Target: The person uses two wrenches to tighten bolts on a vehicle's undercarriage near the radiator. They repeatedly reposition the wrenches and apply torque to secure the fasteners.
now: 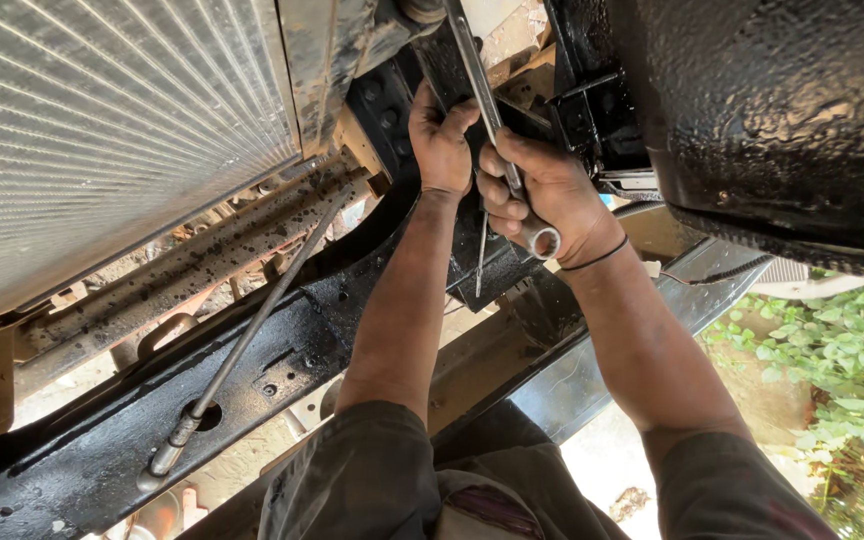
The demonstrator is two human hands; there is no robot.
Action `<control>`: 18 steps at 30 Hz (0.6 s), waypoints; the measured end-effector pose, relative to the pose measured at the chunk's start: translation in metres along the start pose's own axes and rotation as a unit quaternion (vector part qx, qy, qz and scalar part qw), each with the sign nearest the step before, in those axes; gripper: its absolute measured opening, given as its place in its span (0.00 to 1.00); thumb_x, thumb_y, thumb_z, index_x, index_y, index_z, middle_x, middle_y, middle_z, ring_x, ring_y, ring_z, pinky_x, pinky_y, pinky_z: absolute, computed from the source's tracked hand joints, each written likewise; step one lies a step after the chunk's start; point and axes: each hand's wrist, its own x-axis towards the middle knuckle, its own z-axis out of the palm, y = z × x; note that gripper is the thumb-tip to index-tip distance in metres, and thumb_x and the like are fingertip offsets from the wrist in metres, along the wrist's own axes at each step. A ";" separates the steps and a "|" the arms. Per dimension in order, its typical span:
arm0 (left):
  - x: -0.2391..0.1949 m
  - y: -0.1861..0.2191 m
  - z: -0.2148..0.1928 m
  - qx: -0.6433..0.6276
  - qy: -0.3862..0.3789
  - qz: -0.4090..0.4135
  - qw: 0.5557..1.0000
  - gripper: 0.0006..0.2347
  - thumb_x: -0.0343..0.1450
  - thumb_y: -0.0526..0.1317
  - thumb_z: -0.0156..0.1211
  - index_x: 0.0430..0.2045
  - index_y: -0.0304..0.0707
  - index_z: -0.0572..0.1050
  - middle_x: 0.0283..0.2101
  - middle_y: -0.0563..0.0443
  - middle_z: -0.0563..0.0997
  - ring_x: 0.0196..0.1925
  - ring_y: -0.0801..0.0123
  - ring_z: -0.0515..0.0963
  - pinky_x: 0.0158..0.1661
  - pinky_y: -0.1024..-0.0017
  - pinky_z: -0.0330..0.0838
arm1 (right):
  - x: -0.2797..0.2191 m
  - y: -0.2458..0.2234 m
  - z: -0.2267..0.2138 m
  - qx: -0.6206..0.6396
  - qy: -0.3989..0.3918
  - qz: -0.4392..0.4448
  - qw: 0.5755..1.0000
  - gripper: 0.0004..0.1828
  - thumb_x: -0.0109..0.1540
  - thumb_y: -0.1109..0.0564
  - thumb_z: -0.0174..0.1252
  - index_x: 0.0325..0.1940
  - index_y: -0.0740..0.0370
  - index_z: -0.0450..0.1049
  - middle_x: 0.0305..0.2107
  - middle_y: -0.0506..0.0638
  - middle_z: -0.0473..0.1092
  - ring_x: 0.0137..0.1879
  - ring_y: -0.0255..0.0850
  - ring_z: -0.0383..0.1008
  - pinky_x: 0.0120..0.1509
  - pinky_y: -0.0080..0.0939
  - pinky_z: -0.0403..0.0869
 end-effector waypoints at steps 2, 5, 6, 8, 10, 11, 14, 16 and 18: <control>-0.001 0.000 -0.002 0.003 -0.008 0.004 1.000 0.14 0.68 0.24 0.53 0.47 0.30 0.75 0.39 0.53 0.80 0.40 0.72 0.78 0.45 0.72 0.74 | 0.001 0.006 0.001 0.032 0.016 0.005 0.999 0.17 0.72 0.44 0.50 0.35 0.57 0.65 0.23 0.45 0.64 0.22 0.30 0.61 0.27 0.31 0.65; 0.004 -0.002 -0.006 -0.003 -0.022 0.012 1.000 0.14 0.68 0.25 0.53 0.47 0.30 0.75 0.40 0.52 0.80 0.40 0.71 0.78 0.45 0.72 0.74 | 0.003 0.006 0.005 0.020 0.043 -0.009 0.999 0.17 0.71 0.45 0.50 0.35 0.58 0.65 0.23 0.46 0.65 0.23 0.31 0.62 0.28 0.31 0.66; 0.004 -0.004 -0.008 -0.003 -0.025 0.011 1.000 0.13 0.69 0.25 0.53 0.47 0.30 0.75 0.39 0.51 0.80 0.39 0.70 0.78 0.44 0.71 0.74 | 0.002 0.006 0.009 0.007 0.054 -0.015 0.998 0.17 0.71 0.45 0.50 0.35 0.58 0.65 0.23 0.46 0.65 0.23 0.32 0.63 0.29 0.32 0.67; 0.003 -0.008 -0.008 0.003 -0.024 0.015 1.000 0.13 0.69 0.26 0.54 0.47 0.30 0.75 0.39 0.50 0.80 0.39 0.69 0.78 0.44 0.71 0.75 | 0.002 0.006 0.024 -0.005 0.065 -0.025 0.998 0.17 0.72 0.46 0.49 0.35 0.58 0.65 0.22 0.46 0.65 0.22 0.31 0.63 0.28 0.32 0.67; 0.003 -0.006 -0.005 0.014 -0.018 0.025 0.999 0.13 0.68 0.27 0.54 0.47 0.31 0.75 0.39 0.51 0.80 0.40 0.69 0.78 0.44 0.71 0.75 | 0.007 0.006 0.051 -0.022 0.086 -0.035 0.995 0.17 0.72 0.46 0.48 0.35 0.58 0.66 0.21 0.45 0.64 0.21 0.31 0.61 0.24 0.32 0.64; 0.000 -0.002 -0.003 0.323 0.094 0.119 0.934 0.12 0.70 0.34 0.59 0.47 0.31 0.76 0.35 0.51 0.80 0.33 0.70 0.75 0.35 0.70 0.72 | 0.011 0.010 0.069 -0.034 0.103 -0.038 0.993 0.17 0.72 0.45 0.47 0.36 0.57 0.67 0.20 0.44 0.63 0.19 0.30 0.59 0.20 0.31 0.61; -0.033 0.024 0.008 0.814 0.239 0.213 0.485 0.17 0.75 0.47 0.65 0.49 0.33 0.75 0.28 0.53 0.78 0.18 0.72 0.68 0.17 0.69 0.64 | 0.039 0.048 0.126 -0.096 0.118 -0.140 0.978 0.07 0.69 0.53 0.44 0.38 0.55 0.62 0.22 0.43 0.62 0.21 0.32 0.61 0.18 0.34 0.57; -0.052 0.063 0.004 0.860 0.167 0.120 0.468 0.17 0.79 0.49 0.58 0.56 0.37 0.71 0.30 0.56 0.76 0.18 0.75 0.67 0.18 0.72 0.63 | 0.055 0.060 0.139 -0.051 0.123 -0.157 0.979 0.06 0.69 0.54 0.42 0.38 0.54 0.59 0.23 0.43 0.61 0.21 0.33 0.60 0.18 0.34 0.57; -0.074 0.085 0.008 0.888 0.096 0.008 0.450 0.18 0.83 0.50 0.52 0.63 0.41 0.67 0.31 0.58 0.74 0.18 0.78 0.67 0.18 0.75 0.62 | 0.062 0.074 0.132 0.064 0.136 -0.108 0.983 0.09 0.71 0.52 0.40 0.37 0.53 0.57 0.22 0.44 0.60 0.20 0.33 0.58 0.19 0.34 0.59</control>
